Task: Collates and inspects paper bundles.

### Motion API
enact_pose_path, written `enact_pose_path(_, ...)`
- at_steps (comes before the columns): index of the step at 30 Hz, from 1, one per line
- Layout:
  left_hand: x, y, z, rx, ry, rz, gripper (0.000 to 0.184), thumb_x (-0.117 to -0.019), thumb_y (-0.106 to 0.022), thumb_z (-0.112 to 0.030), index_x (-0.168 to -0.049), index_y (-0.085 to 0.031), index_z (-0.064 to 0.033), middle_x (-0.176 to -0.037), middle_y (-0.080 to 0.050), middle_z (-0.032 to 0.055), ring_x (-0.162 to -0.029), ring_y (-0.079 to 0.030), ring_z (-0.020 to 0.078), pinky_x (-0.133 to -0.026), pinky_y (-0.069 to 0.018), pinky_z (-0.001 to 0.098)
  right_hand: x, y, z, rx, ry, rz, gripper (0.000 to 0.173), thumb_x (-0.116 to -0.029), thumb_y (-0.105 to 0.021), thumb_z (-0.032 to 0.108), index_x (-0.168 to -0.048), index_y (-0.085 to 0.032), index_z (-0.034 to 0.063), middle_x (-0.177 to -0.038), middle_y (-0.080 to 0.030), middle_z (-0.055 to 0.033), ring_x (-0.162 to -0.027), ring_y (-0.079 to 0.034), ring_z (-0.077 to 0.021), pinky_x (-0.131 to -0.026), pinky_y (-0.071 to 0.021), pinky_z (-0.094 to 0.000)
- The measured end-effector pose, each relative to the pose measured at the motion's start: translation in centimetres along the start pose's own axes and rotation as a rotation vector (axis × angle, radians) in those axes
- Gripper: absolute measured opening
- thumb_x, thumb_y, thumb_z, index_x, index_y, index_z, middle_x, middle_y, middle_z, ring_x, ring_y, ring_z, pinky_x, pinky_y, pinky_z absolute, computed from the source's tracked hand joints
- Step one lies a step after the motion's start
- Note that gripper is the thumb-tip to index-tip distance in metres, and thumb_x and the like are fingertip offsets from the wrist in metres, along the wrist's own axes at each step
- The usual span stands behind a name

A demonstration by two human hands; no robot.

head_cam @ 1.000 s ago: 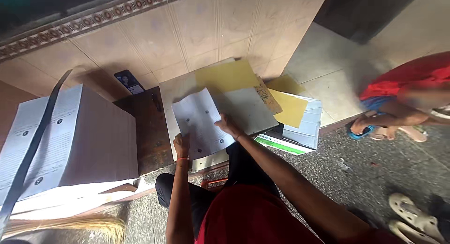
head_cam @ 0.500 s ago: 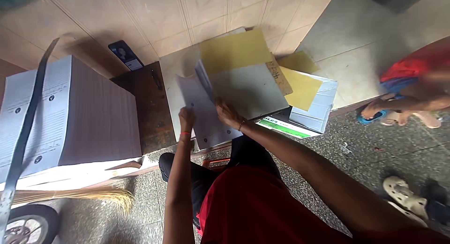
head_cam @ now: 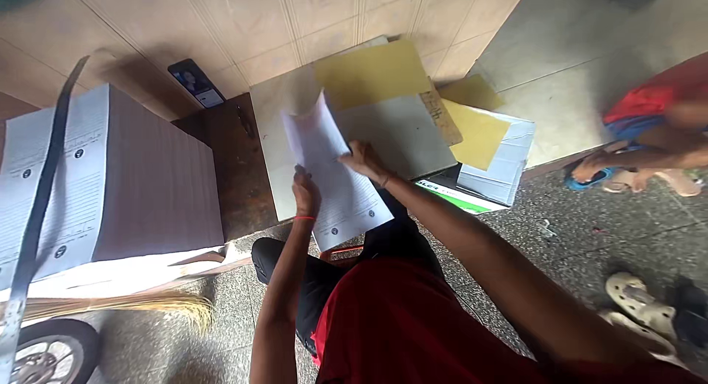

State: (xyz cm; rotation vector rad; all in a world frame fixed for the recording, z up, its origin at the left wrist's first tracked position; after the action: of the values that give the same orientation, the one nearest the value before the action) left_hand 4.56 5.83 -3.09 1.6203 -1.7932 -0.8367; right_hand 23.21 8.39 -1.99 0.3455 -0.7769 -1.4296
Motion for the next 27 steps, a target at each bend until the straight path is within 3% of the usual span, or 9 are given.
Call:
enact_pose_path(2, 0.9, -0.7, -0.6, -0.068, -0.082, 0.013, 0.045, -0.1068, -0.041, -0.008, -0.148, -0.035, 0.0098, -0.135, -0.055, 0.0341, -0.123, -0.059, 0.0469, -0.102, -0.0493, 0.0559, -0.6, 0.7, -0.6, -0.056, -0.077, 0.005, 0.037, -0.0938, -0.07, 0.017, -0.114, -0.061, -0.0134, -0.113, -0.063, -0.0336, -0.111, -0.062, -0.0466, -0.093, -0.0482, -0.0631)
enact_pose_path(5, -1.5, 1.6, -0.7, 0.011, 0.105, 0.099, 0.042, -0.1101, -0.045, -0.025, -0.13, -0.055, 0.0107, -0.117, -0.065, 0.0326, -0.113, -0.064, 0.0446, -0.099, -0.0496, 0.0578, 1.3, -1.7, 0.1, 0.18, 0.098, -0.028, 0.034, -0.0948, -0.059, 0.002, -0.125, -0.055, -0.0123, -0.11, -0.065, -0.0324, -0.105, -0.067, -0.0475, -0.088, -0.0533, -0.0595)
enact_pose_path(7, -2.9, 2.2, 0.5, 0.142, 0.19, 0.07, 0.034, -0.1058, -0.052, -0.014, -0.12, -0.06, 0.0151, -0.113, -0.065, 0.0328, -0.108, -0.064, 0.0414, -0.099, -0.0476, 0.0535, 2.1, -2.6, 0.5, 0.274, 0.181, -0.029, 0.044, -0.0968, -0.055, 0.0, -0.138, -0.047, -0.0115, -0.11, -0.066, -0.0311, -0.1, -0.069, -0.0464, -0.085, -0.0551, -0.057)
enact_pose_path(12, 0.7, -0.6, -1.0, -0.094, -0.089, 0.032, 0.044, -0.1046, -0.044, -0.005, -0.146, -0.039, 0.01, -0.135, -0.055, 0.0331, -0.123, -0.059, 0.046, -0.101, -0.0497, 0.0566, -0.4, 0.6, -1.2, -0.076, -0.069, 0.0, 0.036, -0.0973, -0.067, 0.019, -0.11, -0.062, -0.0142, -0.109, -0.064, -0.0334, -0.108, -0.063, -0.0458, -0.093, -0.0483, -0.0621)
enact_pose_path(15, -0.8, 1.2, -1.1, -0.015, 0.089, 0.084, 0.04, -0.1105, -0.044, -0.024, -0.131, -0.055, 0.0082, -0.117, -0.065, 0.0318, -0.111, -0.065, 0.0464, -0.093, -0.0514, 0.06, 0.9, -0.9, -0.6, 0.089, 0.038, -0.014, 0.031, -0.0985, -0.056, 0.007, -0.124, -0.058, -0.0116, -0.11, -0.065, -0.0332, -0.108, -0.065, -0.0475, -0.092, -0.0509, -0.0608)
enact_pose_path(17, -0.8, 2.3, 0.3, 0.155, 0.152, 0.059, 0.041, -0.1088, -0.05, -0.028, -0.127, -0.057, 0.0088, -0.118, -0.064, 0.0313, -0.111, -0.063, 0.0452, -0.095, -0.0495, 0.0587, 2.1, -1.9, 0.3, 0.235, 0.149, -0.012, 0.038, -0.0999, -0.052, 0.003, -0.134, -0.051, -0.0119, -0.107, -0.067, -0.0322, -0.102, -0.068, -0.0474, -0.088, -0.0531, -0.058)
enact_pose_path(21, 0.9, -0.1, -0.1, -0.009, -0.035, -0.012, 0.04, -0.1081, -0.042, -0.012, -0.144, -0.043, 0.0061, -0.127, -0.06, 0.032, -0.115, -0.062, 0.0475, -0.095, -0.0515, 0.0597, 0.6, 0.3, -0.3, -0.031, -0.017, -0.005, 0.035, -0.101, -0.063, 0.02, -0.114, -0.063, -0.0124, -0.106, -0.065, -0.0321, -0.105, -0.065, -0.045, -0.092, -0.0496, -0.0599)
enact_pose_path(23, 1.2, -0.5, -1.3, -0.113, -0.075, 0.021, 0.041, -0.1067, -0.041, -0.007, -0.144, -0.04, 0.0075, -0.127, -0.059, 0.0325, -0.112, -0.064, 0.0475, -0.091, -0.0538, 0.0585, 0.5, 0.7, -0.4, -0.031, -0.071, -0.002, 0.031, -0.0997, -0.062, 0.015, -0.11, -0.062, -0.0135, -0.11, -0.064, -0.033, -0.108, -0.063, -0.0451, -0.092, -0.0487, -0.0606)
enact_pose_path(27, 0.2, 1.7, 0.9, 0.054, 0.111, 0.052, 0.048, -0.1092, -0.046, -0.039, -0.127, -0.058, 0.0032, -0.117, -0.064, 0.0287, -0.11, -0.063, 0.0449, -0.092, -0.0508, 0.0591, 2.1, -0.7, 0.8, 0.148, 0.04, 0.095, 0.027, -0.0996, -0.055, 0.008, -0.118, -0.06, -0.0112, -0.107, -0.065, -0.0317, -0.107, -0.064, -0.0468, -0.091, -0.0497, -0.0601)
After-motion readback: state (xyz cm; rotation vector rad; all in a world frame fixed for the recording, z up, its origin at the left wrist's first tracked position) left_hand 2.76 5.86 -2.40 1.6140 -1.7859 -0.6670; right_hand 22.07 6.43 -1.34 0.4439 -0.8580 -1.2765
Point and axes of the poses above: each hand's wrist, its own x-axis away from the middle knuckle, its own y-axis out of the back of the hand, z = x × y, the point moved 6 cm from there along -x, towards the middle knuckle
